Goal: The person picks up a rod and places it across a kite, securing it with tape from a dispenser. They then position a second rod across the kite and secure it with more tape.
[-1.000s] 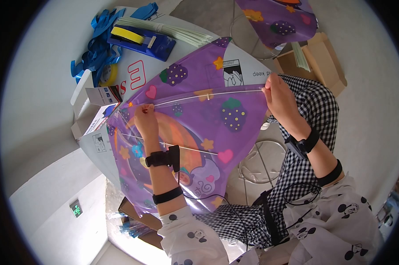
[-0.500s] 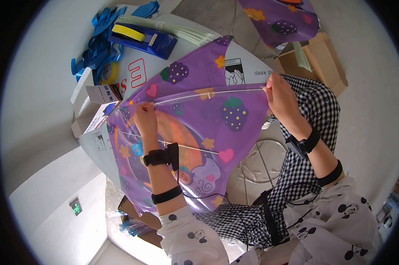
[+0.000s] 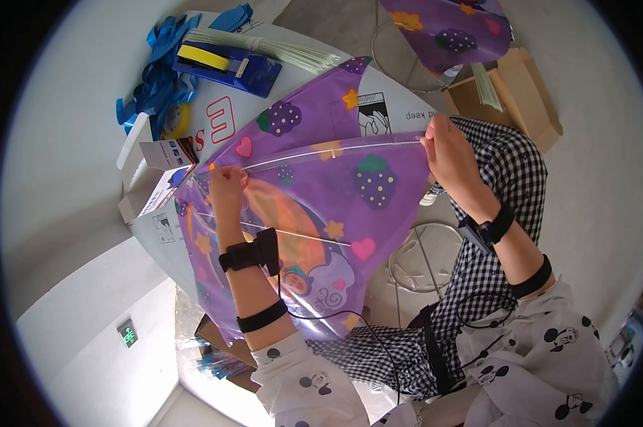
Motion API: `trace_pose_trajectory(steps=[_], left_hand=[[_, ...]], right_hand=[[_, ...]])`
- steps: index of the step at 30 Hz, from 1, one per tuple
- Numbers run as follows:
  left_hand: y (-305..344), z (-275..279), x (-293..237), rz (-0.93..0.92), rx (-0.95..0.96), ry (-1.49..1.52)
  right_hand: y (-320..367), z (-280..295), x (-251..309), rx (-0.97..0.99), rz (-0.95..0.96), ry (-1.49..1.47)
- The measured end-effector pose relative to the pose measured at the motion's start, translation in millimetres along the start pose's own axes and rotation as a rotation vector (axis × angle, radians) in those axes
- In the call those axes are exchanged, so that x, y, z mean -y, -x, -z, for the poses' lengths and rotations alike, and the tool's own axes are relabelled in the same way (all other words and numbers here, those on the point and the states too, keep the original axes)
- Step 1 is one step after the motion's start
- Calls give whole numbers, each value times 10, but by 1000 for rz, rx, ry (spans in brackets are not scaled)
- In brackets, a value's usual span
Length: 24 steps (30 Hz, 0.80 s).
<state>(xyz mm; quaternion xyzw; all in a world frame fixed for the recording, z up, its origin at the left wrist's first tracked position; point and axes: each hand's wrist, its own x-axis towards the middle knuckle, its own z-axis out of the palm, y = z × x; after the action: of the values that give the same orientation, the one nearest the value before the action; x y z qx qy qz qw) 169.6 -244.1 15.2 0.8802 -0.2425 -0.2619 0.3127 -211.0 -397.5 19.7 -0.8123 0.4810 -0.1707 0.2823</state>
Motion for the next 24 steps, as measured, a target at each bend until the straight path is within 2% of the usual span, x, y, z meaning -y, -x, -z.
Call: trace_pose_trajectory(steps=[3,6,9,12,24], left_hand=[[50,18,-72,13,-27,40],[16,15,-4,-28,-32,-69],[70,-84,53,-231,-119,-358],[195,-199,-55,-200,-223,-318],[220,-270,-30,-183,-258,-268]], right_hand=[[5,-3,1,-3,-7,17],[-4,-12,-13,-6,-2,22],[8,-23,-37,-16,14,27],[-12,-31,-38,-31,24,13],[-6,-7,-22,0,0,-1]])
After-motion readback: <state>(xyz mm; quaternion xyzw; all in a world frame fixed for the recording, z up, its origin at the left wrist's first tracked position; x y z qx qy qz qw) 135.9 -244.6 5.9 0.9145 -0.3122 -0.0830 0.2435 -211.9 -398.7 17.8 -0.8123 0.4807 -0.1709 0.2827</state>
